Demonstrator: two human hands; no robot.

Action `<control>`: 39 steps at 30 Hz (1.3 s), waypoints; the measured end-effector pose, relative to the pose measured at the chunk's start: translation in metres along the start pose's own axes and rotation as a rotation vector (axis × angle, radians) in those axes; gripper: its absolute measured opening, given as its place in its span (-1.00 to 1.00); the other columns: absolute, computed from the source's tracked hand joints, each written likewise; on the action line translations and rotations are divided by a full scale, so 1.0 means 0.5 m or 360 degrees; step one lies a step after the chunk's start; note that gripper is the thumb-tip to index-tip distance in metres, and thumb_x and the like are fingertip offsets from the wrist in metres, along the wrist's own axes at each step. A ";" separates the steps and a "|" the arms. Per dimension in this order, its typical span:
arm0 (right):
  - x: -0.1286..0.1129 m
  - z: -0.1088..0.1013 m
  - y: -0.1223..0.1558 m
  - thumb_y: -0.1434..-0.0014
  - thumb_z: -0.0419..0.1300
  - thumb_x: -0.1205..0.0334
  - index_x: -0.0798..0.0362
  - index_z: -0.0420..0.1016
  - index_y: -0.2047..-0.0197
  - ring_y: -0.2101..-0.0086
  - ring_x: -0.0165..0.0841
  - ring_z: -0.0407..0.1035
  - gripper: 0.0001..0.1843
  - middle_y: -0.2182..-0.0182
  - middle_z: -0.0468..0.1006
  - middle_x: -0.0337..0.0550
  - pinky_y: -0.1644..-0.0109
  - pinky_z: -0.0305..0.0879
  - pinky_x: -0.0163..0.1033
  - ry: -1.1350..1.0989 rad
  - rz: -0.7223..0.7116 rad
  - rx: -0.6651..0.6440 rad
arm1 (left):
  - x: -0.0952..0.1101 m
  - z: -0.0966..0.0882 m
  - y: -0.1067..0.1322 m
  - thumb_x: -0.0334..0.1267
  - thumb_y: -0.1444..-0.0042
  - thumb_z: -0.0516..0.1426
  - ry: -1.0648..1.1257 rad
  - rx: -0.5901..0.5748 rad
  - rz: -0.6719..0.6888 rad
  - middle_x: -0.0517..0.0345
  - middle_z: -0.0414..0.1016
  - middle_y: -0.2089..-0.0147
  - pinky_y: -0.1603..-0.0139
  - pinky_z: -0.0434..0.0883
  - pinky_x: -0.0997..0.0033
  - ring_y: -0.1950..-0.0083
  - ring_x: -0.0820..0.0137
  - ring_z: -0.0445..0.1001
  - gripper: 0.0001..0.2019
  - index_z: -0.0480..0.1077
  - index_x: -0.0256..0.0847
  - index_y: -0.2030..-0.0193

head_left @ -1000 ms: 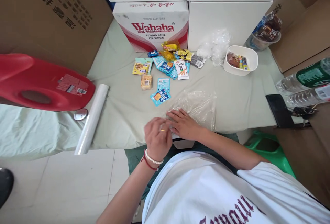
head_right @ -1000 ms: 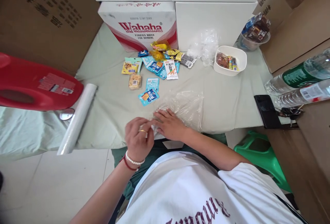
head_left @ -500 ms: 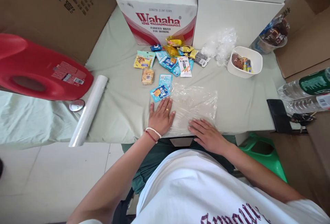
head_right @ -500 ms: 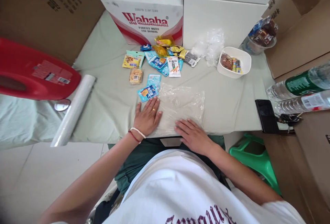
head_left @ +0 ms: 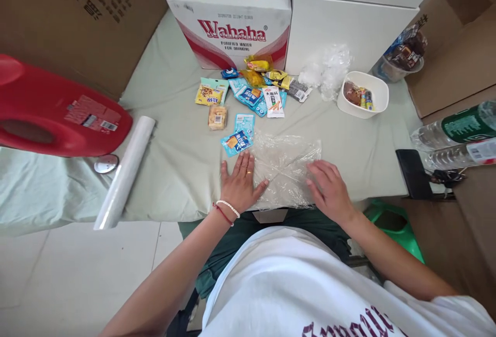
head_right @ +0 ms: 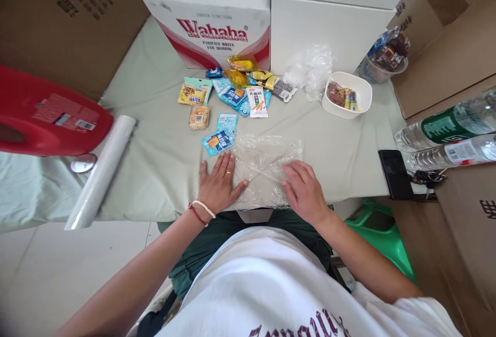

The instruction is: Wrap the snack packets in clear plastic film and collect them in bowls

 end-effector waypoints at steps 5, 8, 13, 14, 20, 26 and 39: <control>0.100 0.075 -0.087 -0.51 -0.06 0.03 0.05 0.23 -0.48 -0.46 0.02 -0.03 -0.42 -0.48 0.18 0.05 -0.49 -0.10 0.35 0.0446 0.0003 -0.0517 | 0.003 -0.001 0.015 0.20 -0.40 -0.16 -0.0001 0.0008 -0.0034 -0.26 -0.11 -0.61 -0.55 -0.36 -0.37 -0.62 0.03 -0.03 -0.18 -0.08 -0.38 -0.58; 0.188 0.053 -0.130 -0.50 -0.10 0.03 0.05 0.38 -0.40 -0.40 0.07 0.08 -0.44 -0.41 0.30 0.10 -0.42 0.00 0.36 0.0628 0.0195 -0.0502 | 0.003 -0.004 0.019 0.18 -0.41 -0.14 0.0021 0.0012 -0.0051 -0.23 -0.09 -0.61 -0.56 -0.35 -0.36 -0.62 0.04 -0.01 -0.21 -0.07 -0.35 -0.58; 0.246 -0.006 -0.238 -0.46 -0.06 0.09 0.15 0.63 0.02 -0.08 0.01 0.40 -0.53 0.03 0.62 0.21 -0.26 0.24 0.09 0.0599 0.0324 -0.0185 | 0.001 -0.010 0.018 0.19 -0.40 -0.11 0.0062 0.0006 -0.0038 -0.19 -0.03 -0.60 -0.57 -0.32 -0.33 -0.61 0.03 0.00 -0.22 -0.03 -0.29 -0.58; 0.236 -0.004 -0.266 -0.46 -0.06 0.10 0.13 0.62 0.04 -0.02 -0.02 0.43 -0.54 0.07 0.63 0.17 -0.22 0.26 0.06 0.0560 0.0305 -0.0167 | 0.000 -0.011 0.018 0.19 -0.39 -0.10 0.0065 0.0007 -0.0035 -0.19 -0.02 -0.60 -0.57 -0.31 -0.34 -0.61 0.02 0.00 -0.22 -0.03 -0.28 -0.58; 0.092 0.131 -0.447 -0.37 0.03 0.36 0.10 0.61 -0.08 -0.09 -0.11 0.38 -0.64 -0.03 0.62 0.06 -0.18 0.26 -0.07 0.0287 -0.0407 -0.0687 | -0.002 -0.010 0.017 0.19 -0.40 -0.13 0.0045 0.0004 -0.0026 -0.15 -0.04 -0.60 -0.57 -0.28 -0.33 -0.61 0.05 0.02 -0.22 -0.05 -0.28 -0.59; -0.008 0.256 -0.552 -0.30 0.07 0.48 0.07 0.27 -0.45 -0.23 -0.06 0.26 -0.34 -0.38 0.33 0.08 -0.17 0.26 -0.04 0.0476 -0.1070 -0.1242 | -0.001 -0.011 0.019 0.20 -0.39 -0.11 -0.0001 -0.0006 -0.0037 -0.11 -0.03 -0.60 -0.58 -0.21 -0.30 -0.61 0.04 -0.01 -0.22 -0.03 -0.23 -0.59; 0.044 0.148 -0.593 -0.30 0.22 0.28 0.16 0.48 -0.06 -0.01 0.01 0.39 -0.72 -0.03 0.54 0.18 -0.05 0.27 -0.05 0.0624 -0.0253 -0.0870 | 0.014 -0.009 0.023 0.15 -0.42 -0.15 0.0009 0.0019 -0.0065 -0.13 -0.03 -0.60 -0.56 -0.14 -0.35 -0.61 0.05 0.03 -0.27 0.02 -0.27 -0.57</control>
Point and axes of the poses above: each hand's wrist, its own y-axis away from the middle knuckle, its own z-axis out of the palm, x = y × z, the point moved 1 cm from there along -y, towards the middle knuckle
